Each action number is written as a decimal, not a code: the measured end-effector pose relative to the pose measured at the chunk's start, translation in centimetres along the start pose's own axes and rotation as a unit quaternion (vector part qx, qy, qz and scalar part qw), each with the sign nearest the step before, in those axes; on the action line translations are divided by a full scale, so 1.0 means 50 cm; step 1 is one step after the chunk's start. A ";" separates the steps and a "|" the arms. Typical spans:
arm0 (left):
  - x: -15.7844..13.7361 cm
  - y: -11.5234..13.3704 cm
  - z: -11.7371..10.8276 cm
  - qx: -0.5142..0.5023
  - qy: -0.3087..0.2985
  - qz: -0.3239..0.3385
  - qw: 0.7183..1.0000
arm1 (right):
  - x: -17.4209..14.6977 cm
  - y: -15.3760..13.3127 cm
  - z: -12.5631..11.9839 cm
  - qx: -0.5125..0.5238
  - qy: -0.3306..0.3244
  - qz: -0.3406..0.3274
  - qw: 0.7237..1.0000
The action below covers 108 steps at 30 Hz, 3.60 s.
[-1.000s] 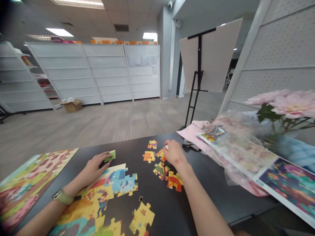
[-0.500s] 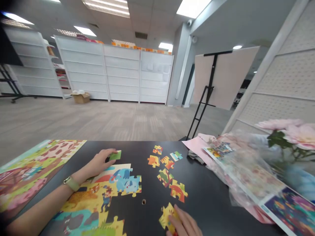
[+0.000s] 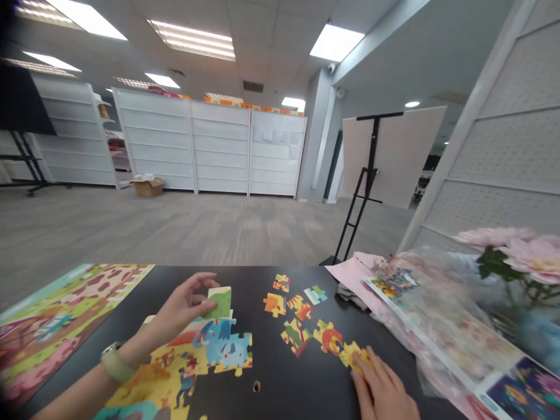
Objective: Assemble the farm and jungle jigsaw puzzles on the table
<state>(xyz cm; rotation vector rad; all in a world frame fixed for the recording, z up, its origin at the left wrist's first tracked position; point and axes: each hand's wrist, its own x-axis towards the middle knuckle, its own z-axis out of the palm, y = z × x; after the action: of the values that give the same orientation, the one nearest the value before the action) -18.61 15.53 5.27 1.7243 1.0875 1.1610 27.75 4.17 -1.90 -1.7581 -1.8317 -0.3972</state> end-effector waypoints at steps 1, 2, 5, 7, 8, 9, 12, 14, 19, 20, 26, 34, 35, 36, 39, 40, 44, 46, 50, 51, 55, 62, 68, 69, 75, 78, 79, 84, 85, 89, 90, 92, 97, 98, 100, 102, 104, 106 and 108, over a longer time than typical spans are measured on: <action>-0.006 0.010 0.012 -0.025 -0.006 -0.001 1.000 | 0.013 -0.018 0.000 0.008 0.016 -0.014 1.000; -0.011 0.019 0.023 -0.053 -0.013 -0.007 0.998 | 0.028 -0.042 -0.003 0.024 0.025 -0.030 0.999; -0.025 0.037 0.042 -0.105 -0.031 -0.024 0.994 | 0.078 -0.149 -0.022 0.107 -0.013 -0.078 0.991; -0.030 0.043 0.045 -0.100 -0.038 -0.024 0.994 | 0.119 -0.236 -0.036 0.174 -0.094 -0.108 0.974; -0.031 0.044 0.045 -0.094 -0.039 -0.024 0.995 | 0.141 -0.277 -0.041 0.208 -0.137 -0.117 0.961; -0.032 0.045 0.044 -0.088 -0.039 -0.026 0.995 | 0.164 -0.316 -0.044 0.237 -0.179 -0.127 0.946; -0.031 0.042 0.046 -0.083 -0.034 -0.033 0.995 | 0.227 -0.400 -0.032 0.305 -0.248 -0.172 0.903; -0.028 0.036 0.050 -0.093 -0.029 -0.034 0.995 | 0.254 -0.428 -0.011 0.333 -0.264 -0.203 0.882; -0.027 0.020 0.058 -0.110 -0.050 -0.039 0.992 | 0.273 -0.427 0.048 0.353 -0.243 -0.239 0.871; -0.028 0.020 0.057 -0.092 -0.051 -0.033 0.994 | 0.273 -0.418 0.056 0.349 -0.240 -0.236 0.875; -0.035 0.017 0.031 0.163 -0.052 0.040 0.984 | 0.276 -0.371 0.080 0.328 -0.278 -0.197 0.881; -0.043 0.021 0.042 0.269 -0.164 0.062 0.947 | 0.273 -0.377 0.091 0.359 -0.295 -0.180 0.867; -0.044 0.022 0.042 0.277 -0.167 0.059 0.944 | 0.273 -0.376 0.092 0.362 -0.295 -0.180 0.866; -0.045 0.023 0.042 0.282 -0.169 0.056 0.943 | 0.273 -0.375 0.094 0.364 -0.294 -0.180 0.865; -0.046 0.022 0.039 0.288 -0.179 0.053 0.939 | 0.271 -0.374 0.100 0.364 -0.291 -0.177 0.867; -0.046 0.022 0.038 0.289 -0.184 0.052 0.938 | 0.271 -0.375 0.101 0.363 -0.289 -0.177 0.868; -0.046 0.018 0.035 0.297 -0.195 0.054 0.933 | 0.276 -0.372 0.098 0.349 -0.264 -0.174 0.882; -0.045 0.017 0.035 0.301 -0.199 0.055 0.931 | 0.286 -0.361 0.094 0.324 -0.238 -0.153 0.903; -0.044 0.014 0.033 0.310 -0.206 0.051 0.927 | 0.314 -0.322 0.093 0.258 -0.167 -0.042 0.951; -0.045 0.014 0.033 0.313 -0.207 0.050 0.926 | 0.320 -0.314 0.095 0.249 -0.154 -0.018 0.956; -0.049 0.008 0.033 0.318 -0.205 0.052 0.924 | 0.320 -0.318 0.107 0.251 -0.152 -0.001 0.956; -0.049 0.003 0.032 0.324 -0.192 0.062 0.924 | 0.329 -0.326 0.091 0.187 -0.224 -0.044 0.956; -0.050 0.017 0.032 0.316 -0.192 0.058 0.927 | 0.359 -0.158 0.101 0.078 -0.238 0.109 0.962; -0.050 0.020 0.032 0.318 -0.195 0.053 0.926 | 0.361 -0.141 0.107 0.074 -0.245 0.117 0.960; -0.046 0.034 0.034 0.321 -0.208 0.047 0.923 | 0.379 -0.118 0.122 0.107 -0.227 0.157 0.955; -0.046 0.036 0.034 0.321 -0.207 0.045 0.923 | 0.388 -0.129 0.106 0.171 -0.200 0.171 0.950; -0.047 0.036 0.034 0.320 -0.207 0.043 0.923 | 0.388 -0.139 0.099 0.203 -0.196 0.167 0.945; -0.051 0.025 0.034 0.312 -0.194 0.034 0.930 | 0.346 -0.261 0.098 0.412 -0.237 0.105 0.873; -0.051 0.021 0.035 0.308 -0.188 0.034 0.932 | 0.330 -0.294 0.106 0.447 -0.248 0.098 0.854; -0.049 0.007 0.037 0.283 -0.162 0.030 0.945 | 0.274 -0.401 0.143 0.539 -0.287 0.084 0.788; -0.049 0.005 0.038 0.276 -0.157 0.026 0.948 | 0.267 -0.416 0.151 0.554 -0.295 0.083 0.774; -0.050 0.004 0.039 0.268 -0.149 0.015 0.952 | 0.263 -0.431 0.162 0.576 -0.303 0.090 0.754; -0.054 0.005 0.042 0.298 -0.157 0.004 0.942 | 0.285 -0.421 0.167 0.591 -0.279 0.127 0.746; -0.054 0.005 0.042 0.306 -0.159 0.012 0.939 | 0.287 -0.418 0.165 0.588 -0.273 0.132 0.750; -0.053 0.004 0.043 0.318 -0.160 0.028 0.934 | 0.287 -0.413 0.161 0.579 -0.265 0.137 0.758; -0.052 0.005 0.043 0.324 -0.164 0.026 0.932 | 0.281 -0.414 0.157 0.569 -0.271 0.134 0.765; -0.051 0.007 0.043 0.325 -0.171 0.018 0.930 | 0.272 -0.419 0.154 0.561 -0.289 0.125 0.765; -0.050 0.010 0.043 0.326 -0.178 0.015 0.928 | 0.264 -0.426 0.150 0.557 -0.306 0.117 0.764; -0.050 0.013 0.042 0.326 -0.181 0.011 0.928 | 0.259 -0.432 0.148 0.513 -0.309 0.080 0.797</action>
<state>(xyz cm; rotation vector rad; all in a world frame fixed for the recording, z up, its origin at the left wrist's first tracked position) -17.00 12.70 4.53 2.3412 1.2996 0.4614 5.41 16.89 3.34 -1.2337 -1.6875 1.1797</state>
